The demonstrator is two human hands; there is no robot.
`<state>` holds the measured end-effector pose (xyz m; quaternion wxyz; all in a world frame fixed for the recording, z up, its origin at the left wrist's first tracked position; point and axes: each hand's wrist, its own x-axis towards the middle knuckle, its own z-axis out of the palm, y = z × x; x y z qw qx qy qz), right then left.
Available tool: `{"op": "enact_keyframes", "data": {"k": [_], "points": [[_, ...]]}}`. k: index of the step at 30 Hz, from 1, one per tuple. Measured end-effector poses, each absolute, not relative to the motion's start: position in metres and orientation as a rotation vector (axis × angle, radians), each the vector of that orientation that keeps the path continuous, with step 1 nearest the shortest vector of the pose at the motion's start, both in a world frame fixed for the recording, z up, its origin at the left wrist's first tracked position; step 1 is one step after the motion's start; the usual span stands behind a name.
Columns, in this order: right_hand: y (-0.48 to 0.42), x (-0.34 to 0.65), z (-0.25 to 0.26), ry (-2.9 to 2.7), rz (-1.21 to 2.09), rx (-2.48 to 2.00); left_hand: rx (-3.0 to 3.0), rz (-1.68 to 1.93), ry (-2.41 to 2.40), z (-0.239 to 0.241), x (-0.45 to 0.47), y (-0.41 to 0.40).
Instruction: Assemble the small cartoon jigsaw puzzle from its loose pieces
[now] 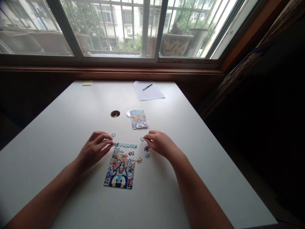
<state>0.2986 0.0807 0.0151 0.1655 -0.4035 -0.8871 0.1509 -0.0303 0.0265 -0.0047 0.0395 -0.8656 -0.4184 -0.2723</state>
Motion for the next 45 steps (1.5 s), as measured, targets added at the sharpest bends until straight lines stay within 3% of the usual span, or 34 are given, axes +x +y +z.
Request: {"op": "enact_keyframes", "data": {"k": [45], "points": [[0.0814, 0.2993, 0.0150, -2.531, 0.425, -1.155, -2.628, -0.889, -1.267, -0.0054, -0.0283, 0.0259]]}}
